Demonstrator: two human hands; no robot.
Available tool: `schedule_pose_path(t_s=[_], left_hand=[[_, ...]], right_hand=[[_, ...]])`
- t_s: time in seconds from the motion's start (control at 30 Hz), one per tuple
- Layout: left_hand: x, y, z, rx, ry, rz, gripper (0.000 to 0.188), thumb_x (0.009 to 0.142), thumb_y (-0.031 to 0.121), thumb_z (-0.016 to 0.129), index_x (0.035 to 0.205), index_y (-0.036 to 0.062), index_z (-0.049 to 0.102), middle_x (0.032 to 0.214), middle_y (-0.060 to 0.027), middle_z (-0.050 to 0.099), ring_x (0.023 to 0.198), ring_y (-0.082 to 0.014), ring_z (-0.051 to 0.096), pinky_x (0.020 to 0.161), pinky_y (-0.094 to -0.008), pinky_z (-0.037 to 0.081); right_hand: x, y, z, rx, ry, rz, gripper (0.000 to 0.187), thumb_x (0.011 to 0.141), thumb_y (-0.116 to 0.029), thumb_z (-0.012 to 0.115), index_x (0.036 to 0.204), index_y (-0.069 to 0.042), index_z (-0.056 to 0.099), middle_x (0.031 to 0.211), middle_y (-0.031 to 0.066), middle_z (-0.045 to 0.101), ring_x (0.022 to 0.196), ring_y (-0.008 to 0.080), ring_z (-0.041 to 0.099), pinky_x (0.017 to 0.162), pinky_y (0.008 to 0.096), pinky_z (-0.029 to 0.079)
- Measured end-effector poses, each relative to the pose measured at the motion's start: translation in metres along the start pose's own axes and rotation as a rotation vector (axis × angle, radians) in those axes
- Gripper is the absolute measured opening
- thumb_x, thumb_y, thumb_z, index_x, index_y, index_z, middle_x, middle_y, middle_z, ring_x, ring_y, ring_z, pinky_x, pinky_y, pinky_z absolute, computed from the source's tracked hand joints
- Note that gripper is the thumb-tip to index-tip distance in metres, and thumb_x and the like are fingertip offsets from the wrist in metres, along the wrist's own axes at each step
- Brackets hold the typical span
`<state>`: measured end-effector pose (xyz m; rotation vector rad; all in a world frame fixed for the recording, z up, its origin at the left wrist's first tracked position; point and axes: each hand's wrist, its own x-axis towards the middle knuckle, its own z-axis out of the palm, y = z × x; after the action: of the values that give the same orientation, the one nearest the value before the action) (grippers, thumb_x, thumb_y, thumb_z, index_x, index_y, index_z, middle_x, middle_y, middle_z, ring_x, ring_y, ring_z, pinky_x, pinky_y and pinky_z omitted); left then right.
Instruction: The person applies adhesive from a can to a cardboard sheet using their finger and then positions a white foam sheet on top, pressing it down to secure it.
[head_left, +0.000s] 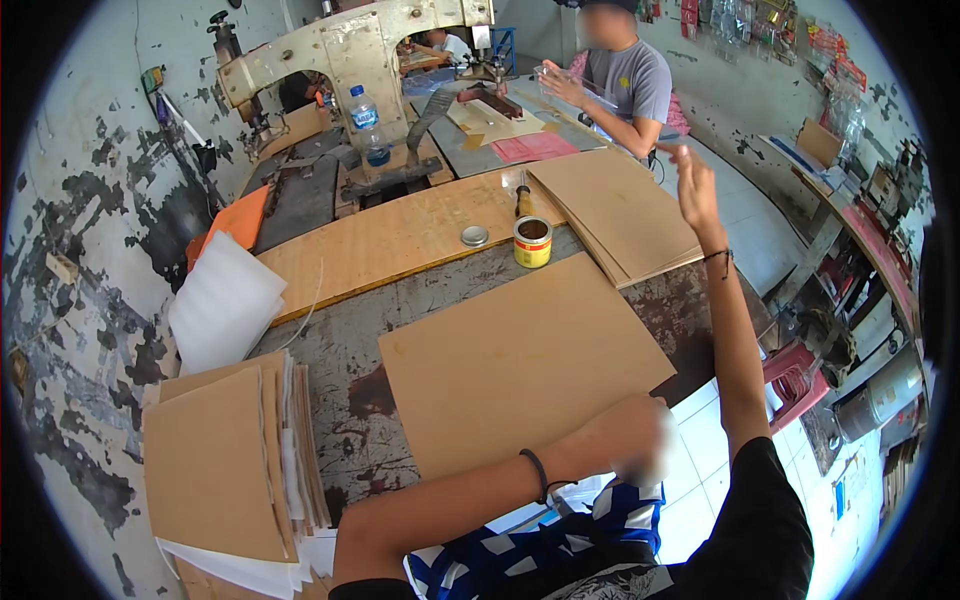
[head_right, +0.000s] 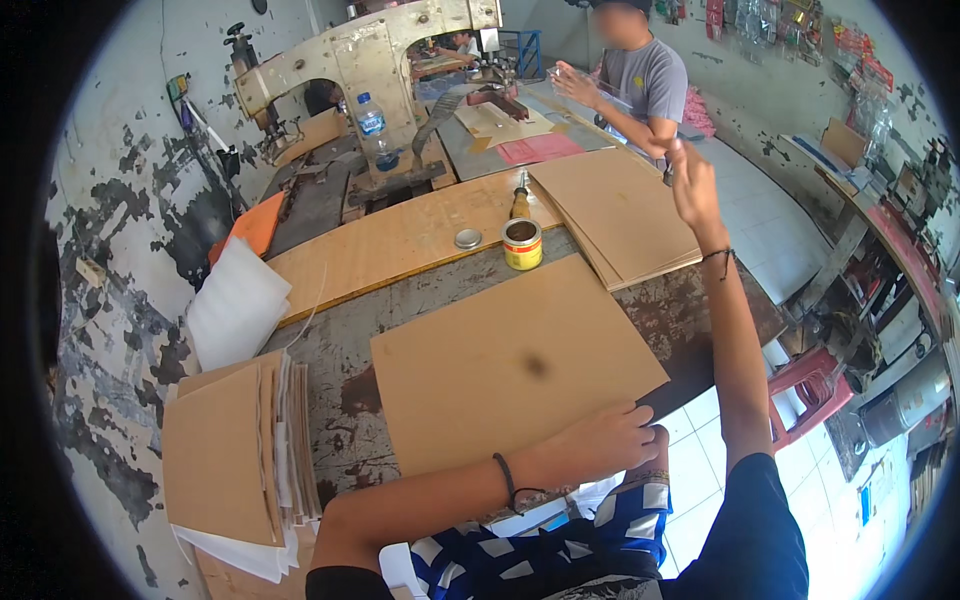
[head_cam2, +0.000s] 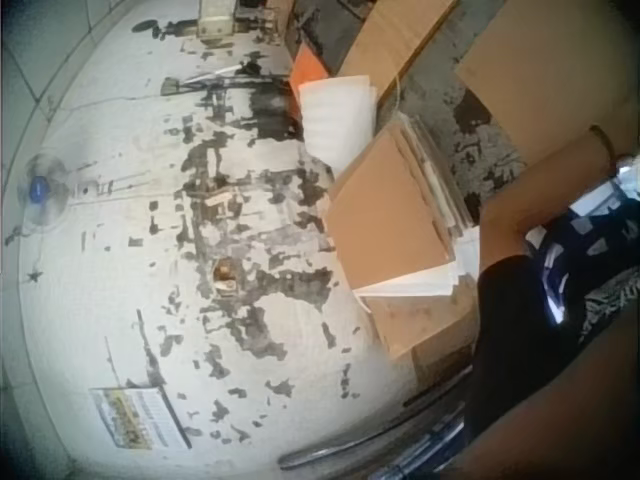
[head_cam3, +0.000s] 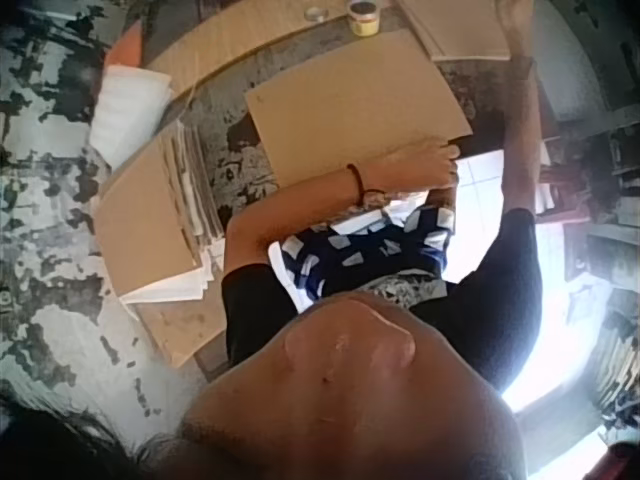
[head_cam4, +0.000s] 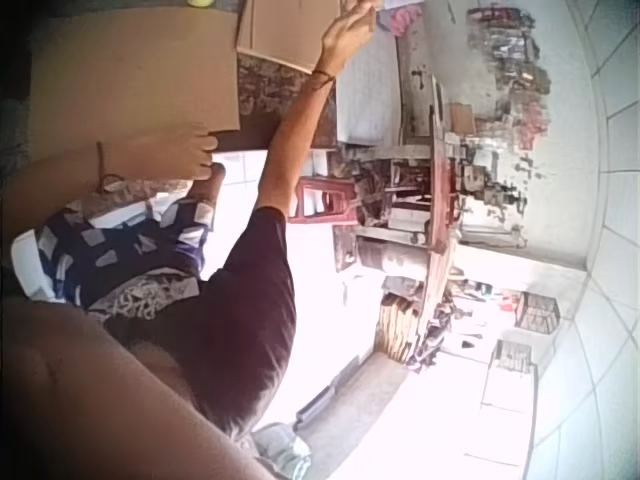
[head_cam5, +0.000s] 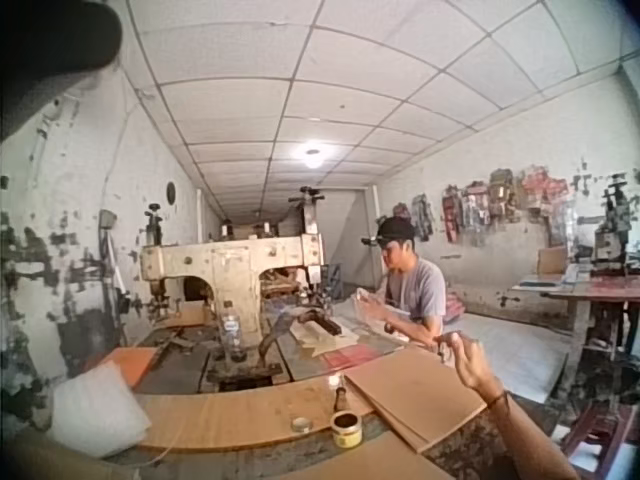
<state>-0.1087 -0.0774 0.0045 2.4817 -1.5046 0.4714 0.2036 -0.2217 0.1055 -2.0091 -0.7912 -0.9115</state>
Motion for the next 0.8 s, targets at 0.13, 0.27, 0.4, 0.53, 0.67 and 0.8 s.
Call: schedule_pose_path(t_s=[0.13, 0.27, 0.4, 0.53, 0.67, 0.8], left_hand=[[-0.005, -0.002, 0.003, -0.030, -0.012, -0.006, 0.008, 0.078, 0.012, 0.065, 0.086, 0.0123, 0.066, 0.087, 0.0022, 0.062, 0.094, -0.0174, 0.052, 0.083, -0.0311, 0.044], [-0.001, -0.001, 0.010, -0.061, 0.013, 0.011, 0.009, 0.078, 0.012, 0.064, 0.087, 0.0118, 0.066, 0.086, 0.0022, 0.062, 0.094, -0.0178, 0.053, 0.083, -0.0310, 0.044], [0.001, -0.001, 0.014, -0.065, 0.047, 0.015, 0.010, 0.078, 0.012, 0.064, 0.087, 0.0122, 0.067, 0.085, 0.0030, 0.062, 0.094, -0.0175, 0.053, 0.083, -0.0309, 0.044], [-0.003, -0.001, 0.018, -0.035, 0.031, -0.004, 0.012, 0.078, 0.012, 0.065, 0.088, 0.0129, 0.069, 0.085, 0.0037, 0.064, 0.094, -0.0171, 0.054, 0.084, -0.0311, 0.045], [0.000, -0.003, 0.025, 0.020, 0.055, 0.010, 0.008, 0.081, 0.020, 0.069, 0.083, 0.0145, 0.074, 0.086, 0.0010, 0.069, 0.100, -0.0186, 0.057, 0.086, -0.0323, 0.044], [0.001, -0.002, 0.019, -0.005, 0.019, 0.009, 0.017, 0.076, 0.013, 0.067, 0.093, 0.0131, 0.072, 0.087, 0.0030, 0.067, 0.097, -0.0172, 0.055, 0.084, -0.0300, 0.045]], right_hand=[[0.029, -0.053, -0.021, 0.023, 0.076, -0.148, 0.055, 0.110, -0.037, 0.028, 0.114, 0.001, 0.068, 0.110, 0.0147, 0.070, 0.092, 0.0261, 0.060, 0.087, 0.0374, 0.048], [0.055, -0.083, -0.054, 0.005, 0.039, -0.175, 0.059, 0.110, -0.041, 0.027, 0.114, 0.001, 0.068, 0.112, 0.0142, 0.069, 0.097, 0.0256, 0.061, 0.089, 0.0377, 0.047], [0.011, -0.073, -0.057, 0.037, -0.304, -0.010, 0.063, 0.110, -0.043, 0.024, 0.114, 0.002, 0.068, 0.111, 0.0151, 0.069, 0.108, 0.0278, 0.061, 0.096, 0.0389, 0.046], [-0.083, -0.075, -0.037, -0.043, -0.560, 0.069, 0.055, 0.110, -0.038, 0.030, 0.120, 0.003, 0.066, 0.124, 0.0191, 0.064, 0.121, 0.0326, 0.057, 0.107, 0.0414, 0.042], [-0.121, -0.059, -0.028, -0.030, -0.554, 0.068, 0.050, 0.109, -0.035, 0.034, 0.127, 0.001, 0.063, 0.134, 0.0210, 0.056, 0.126, 0.0356, 0.054, 0.109, 0.0421, 0.040], [-0.124, -0.054, -0.024, -0.070, -0.527, 0.052, 0.048, 0.109, -0.034, 0.034, 0.129, -0.001, 0.063, 0.136, 0.0209, 0.053, 0.127, 0.0368, 0.053, 0.109, 0.0421, 0.040]])
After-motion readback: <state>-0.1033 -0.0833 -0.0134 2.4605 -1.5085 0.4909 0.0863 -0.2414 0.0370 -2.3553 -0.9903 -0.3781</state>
